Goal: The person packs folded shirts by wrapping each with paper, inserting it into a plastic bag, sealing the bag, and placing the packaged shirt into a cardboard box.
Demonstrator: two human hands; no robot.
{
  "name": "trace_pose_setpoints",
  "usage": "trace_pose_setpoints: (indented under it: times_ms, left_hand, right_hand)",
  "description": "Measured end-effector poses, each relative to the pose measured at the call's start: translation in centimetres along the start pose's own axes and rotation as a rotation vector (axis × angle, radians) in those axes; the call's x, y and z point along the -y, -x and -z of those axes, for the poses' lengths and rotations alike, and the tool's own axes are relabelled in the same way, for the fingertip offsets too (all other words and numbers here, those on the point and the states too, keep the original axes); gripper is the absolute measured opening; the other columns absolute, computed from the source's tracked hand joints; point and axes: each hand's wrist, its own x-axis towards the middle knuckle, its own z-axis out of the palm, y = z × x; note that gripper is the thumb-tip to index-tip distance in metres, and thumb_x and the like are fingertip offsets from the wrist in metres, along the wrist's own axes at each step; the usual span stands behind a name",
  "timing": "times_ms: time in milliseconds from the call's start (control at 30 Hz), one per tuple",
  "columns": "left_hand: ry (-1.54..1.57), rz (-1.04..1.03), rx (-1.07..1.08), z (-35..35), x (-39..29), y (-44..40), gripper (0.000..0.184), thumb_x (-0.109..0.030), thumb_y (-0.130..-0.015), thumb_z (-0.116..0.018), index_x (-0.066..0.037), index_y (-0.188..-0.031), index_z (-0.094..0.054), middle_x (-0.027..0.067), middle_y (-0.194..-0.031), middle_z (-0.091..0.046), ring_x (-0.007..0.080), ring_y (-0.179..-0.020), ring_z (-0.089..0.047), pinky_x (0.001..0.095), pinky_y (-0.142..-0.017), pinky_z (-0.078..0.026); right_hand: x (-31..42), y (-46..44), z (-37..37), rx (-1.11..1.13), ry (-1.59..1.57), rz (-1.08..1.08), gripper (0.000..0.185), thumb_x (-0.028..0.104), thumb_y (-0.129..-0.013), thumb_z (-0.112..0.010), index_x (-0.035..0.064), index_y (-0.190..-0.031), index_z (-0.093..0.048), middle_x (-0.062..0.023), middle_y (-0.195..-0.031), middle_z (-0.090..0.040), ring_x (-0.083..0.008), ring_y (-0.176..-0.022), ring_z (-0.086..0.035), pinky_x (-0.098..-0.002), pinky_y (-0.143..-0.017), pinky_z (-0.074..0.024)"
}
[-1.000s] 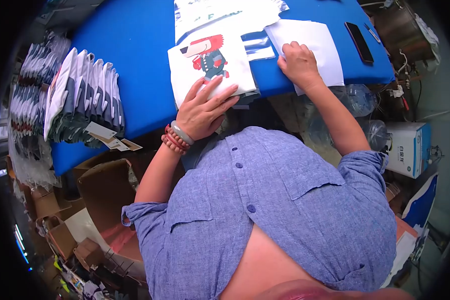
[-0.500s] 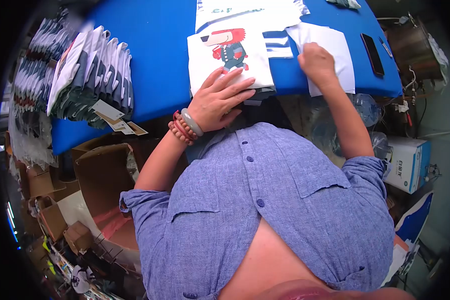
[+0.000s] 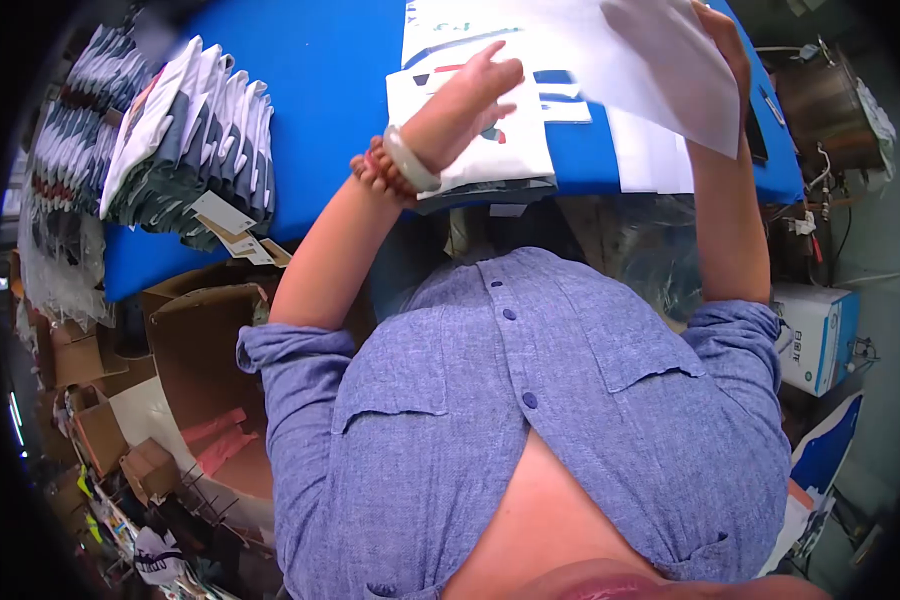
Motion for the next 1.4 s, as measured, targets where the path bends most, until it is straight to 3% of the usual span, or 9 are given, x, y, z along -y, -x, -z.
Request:
trace_pose_setpoints:
  times_ms: [33, 200, 233, 400, 667, 867, 1067, 1233, 1400]
  left_hand:
    - [-0.004, -0.029, 0.014, 0.6, -0.8, -0.6, 0.098, -0.049, -0.087, -0.066, 0.003, -0.147, -0.009, 0.0159, -0.148, -0.024, 0.0243, -0.136, -0.032, 0.0479, -0.111, -0.027]
    - [0.128, -0.151, -0.028, 4.7, -2.5, -0.1, 0.033, -0.026, -0.091, -0.066, -0.003, -0.115, -0.059, 0.0057, -0.108, -0.065, 0.0155, -0.101, -0.061, 0.0333, -0.091, -0.048]
    - [0.094, -0.142, -0.072, 5.5, -2.5, 0.3, 0.029, -0.023, -0.091, -0.067, -0.003, -0.111, -0.061, 0.0049, -0.104, -0.066, 0.0143, -0.096, -0.063, 0.0311, -0.087, -0.049]
    - [-0.293, -0.071, -0.371, 8.3, -0.6, 1.9, 0.019, -0.02, -0.089, -0.068, -0.003, -0.096, -0.065, 0.0032, -0.085, -0.068, 0.0094, -0.076, -0.062, 0.0235, -0.07, -0.049]
    - [-0.712, 0.011, -0.524, 9.7, 2.8, 2.3, 0.023, -0.023, -0.086, -0.068, 0.0, -0.086, -0.063, 0.0024, -0.072, -0.062, 0.0099, -0.062, -0.055, 0.0273, -0.057, -0.046]
    - [-1.157, 0.202, -0.46, 10.5, 2.0, 2.2, 0.031, -0.026, -0.079, -0.072, 0.0, -0.091, -0.06, 0.0129, -0.089, -0.062, 0.0246, -0.075, -0.059, 0.0355, -0.066, -0.048]
    - [-1.729, -0.575, -0.655, 7.0, 1.1, 3.2, 0.075, -0.019, -0.078, -0.074, -0.005, -0.14, -0.036, 0.0172, -0.119, -0.054, 0.0321, -0.111, -0.053, 0.04, -0.098, -0.04]
    - [-1.898, -0.362, 0.044, 6.6, 1.7, 2.4, 0.056, -0.038, -0.096, -0.048, -0.015, -0.146, -0.036, 0.0066, -0.156, -0.026, 0.0206, -0.145, -0.02, 0.046, -0.117, -0.016]
    - [-1.887, -0.206, 0.036, 8.2, 2.6, 2.1, 0.063, -0.05, -0.097, -0.039, -0.013, -0.147, -0.033, 0.0087, -0.155, -0.026, 0.026, -0.146, -0.018, 0.0468, -0.118, -0.012]
  right_hand:
    - [-1.1, -0.6, 0.3, -0.005, -0.146, -0.006, 0.039, 0.024, -0.096, -0.042, -0.0081, -0.112, -0.057, -0.023, -0.118, -0.061, -0.034, -0.112, -0.059, -0.048, -0.1, -0.0451]
    - [-4.3, -2.0, -1.7, -0.278, -0.439, -0.41, 0.036, 0.027, -0.092, -0.052, -0.0066, -0.102, -0.06, -0.0137, -0.097, -0.067, -0.0232, -0.089, -0.064, -0.0363, -0.086, -0.0518]
    - [-5.5, -1.4, -0.6, -0.281, -0.044, -0.297, 0.028, 0.025, -0.096, -0.048, 0.0041, -0.108, -0.062, -0.0046, -0.095, -0.067, -0.0126, -0.087, -0.063, -0.0223, -0.08, -0.0463]
    - [-10.9, -1.0, 2.0, -0.317, 0.26, -0.474, 0.046, 0.03, -0.095, -0.048, -0.0055, -0.124, -0.047, -0.0203, -0.112, -0.061, -0.0267, -0.096, -0.063, -0.0371, -0.086, -0.0495]
    - [-15.2, -0.1, 1.5, -0.208, 1.083, -0.309, 0.064, 0.022, -0.083, -0.068, -0.0058, -0.132, -0.038, -0.0111, -0.088, -0.067, -0.0168, -0.079, -0.063, -0.0291, -0.071, -0.051]
    - [-14.5, 0.0, 0.9, -0.158, 1.177, -0.357, 0.07, 0.023, -0.079, -0.069, -0.0089, -0.132, -0.036, -0.0148, -0.083, -0.062, -0.0285, -0.083, -0.063, -0.035, -0.083, -0.0497]
    - [-13.8, 0.7, -0.3, -0.121, 1.704, 0.189, 0.066, 0.026, -0.081, -0.069, -0.0022, -0.133, -0.041, -0.0221, -0.11, -0.057, -0.0321, -0.113, -0.053, -0.0418, -0.099, -0.04]
    - [-13.6, 0.6, -0.6, 0.429, 1.59, 0.336, 0.048, 0.025, -0.089, -0.061, 0.0043, -0.131, -0.049, -0.0155, -0.137, -0.046, -0.0278, -0.136, -0.036, -0.0424, -0.112, -0.0262]
    - [-15.5, 1.0, 0.9, 0.607, 1.575, 0.122, 0.054, 0.036, -0.094, -0.052, 0.008, -0.14, -0.043, -0.0125, -0.145, -0.041, -0.0256, -0.141, -0.029, -0.0461, -0.117, -0.0163]
